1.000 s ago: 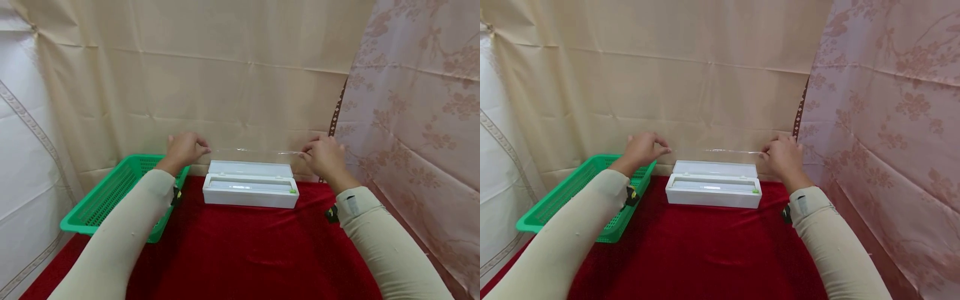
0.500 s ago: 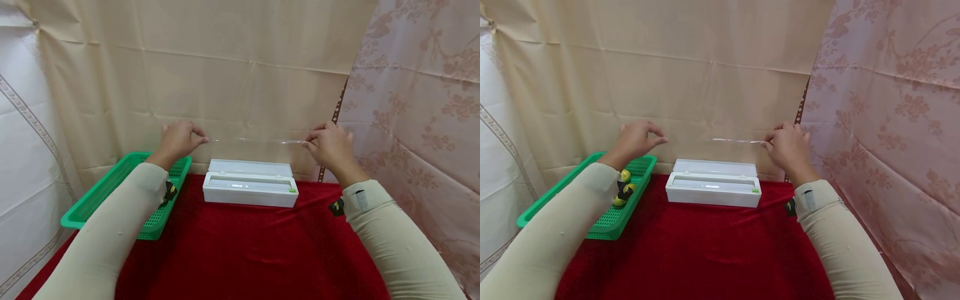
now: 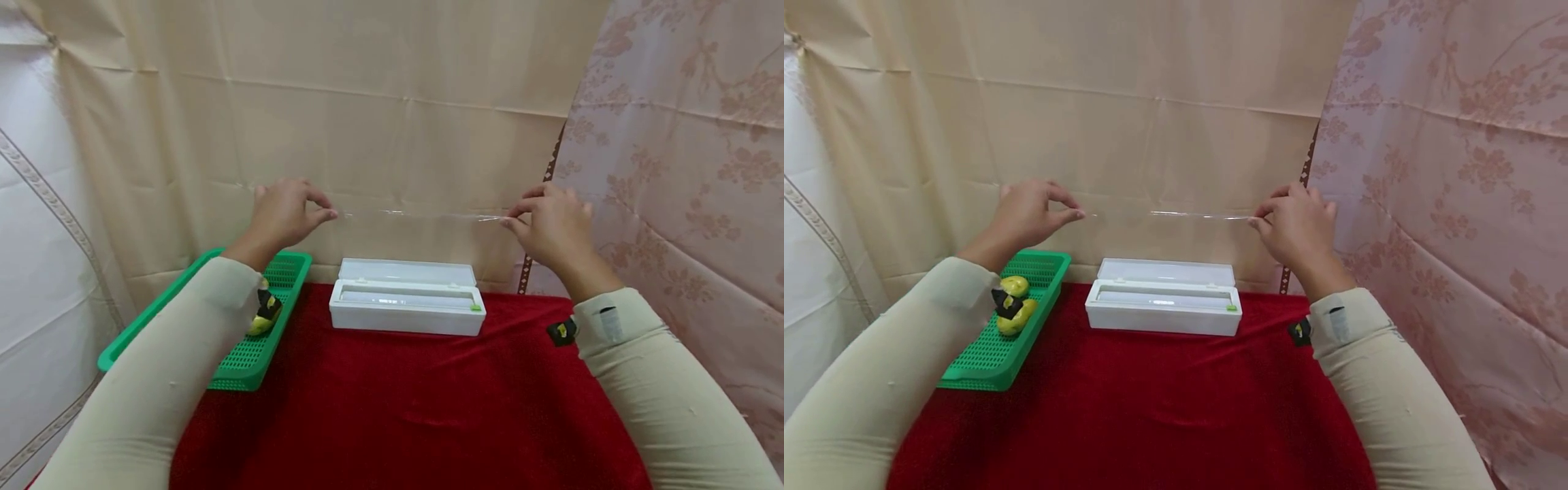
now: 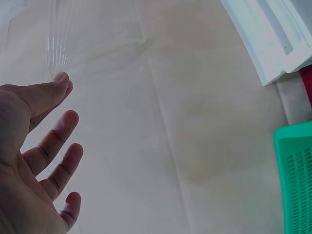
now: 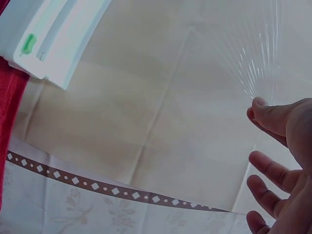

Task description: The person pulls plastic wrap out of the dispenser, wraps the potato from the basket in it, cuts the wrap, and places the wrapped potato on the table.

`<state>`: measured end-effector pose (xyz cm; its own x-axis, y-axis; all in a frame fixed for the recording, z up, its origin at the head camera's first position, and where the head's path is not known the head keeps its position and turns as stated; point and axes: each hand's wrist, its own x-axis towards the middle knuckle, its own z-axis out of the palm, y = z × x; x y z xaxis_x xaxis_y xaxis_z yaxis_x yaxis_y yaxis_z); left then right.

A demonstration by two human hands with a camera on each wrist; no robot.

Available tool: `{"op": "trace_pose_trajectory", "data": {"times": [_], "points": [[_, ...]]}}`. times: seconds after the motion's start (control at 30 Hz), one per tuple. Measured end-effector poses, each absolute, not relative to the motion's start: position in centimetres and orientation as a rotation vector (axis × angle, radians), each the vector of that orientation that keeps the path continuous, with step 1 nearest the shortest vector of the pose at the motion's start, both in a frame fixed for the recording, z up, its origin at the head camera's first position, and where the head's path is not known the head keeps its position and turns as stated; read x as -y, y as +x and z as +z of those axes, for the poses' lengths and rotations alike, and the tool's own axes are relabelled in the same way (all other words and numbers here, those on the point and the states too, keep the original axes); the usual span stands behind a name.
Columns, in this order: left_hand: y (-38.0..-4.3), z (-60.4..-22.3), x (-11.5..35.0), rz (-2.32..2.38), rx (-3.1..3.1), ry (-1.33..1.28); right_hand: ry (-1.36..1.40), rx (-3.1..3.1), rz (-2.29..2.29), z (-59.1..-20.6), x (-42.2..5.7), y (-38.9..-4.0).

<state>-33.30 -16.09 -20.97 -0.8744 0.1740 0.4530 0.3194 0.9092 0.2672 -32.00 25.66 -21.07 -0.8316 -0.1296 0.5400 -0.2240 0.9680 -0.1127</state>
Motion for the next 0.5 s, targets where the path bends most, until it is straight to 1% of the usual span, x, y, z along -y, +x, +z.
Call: {"op": "trace_pose_trajectory", "data": {"times": [0.27,0.5], "points": [[-32.1,-20.1,16.6,-0.505,2.606,-0.399,0.285,2.521,0.275,-20.1,-25.9,-30.7],[-30.4,-20.2,17.2,-0.571,2.555,-0.459,0.335,2.481,0.271,-20.0,-26.2,-28.1]]}}
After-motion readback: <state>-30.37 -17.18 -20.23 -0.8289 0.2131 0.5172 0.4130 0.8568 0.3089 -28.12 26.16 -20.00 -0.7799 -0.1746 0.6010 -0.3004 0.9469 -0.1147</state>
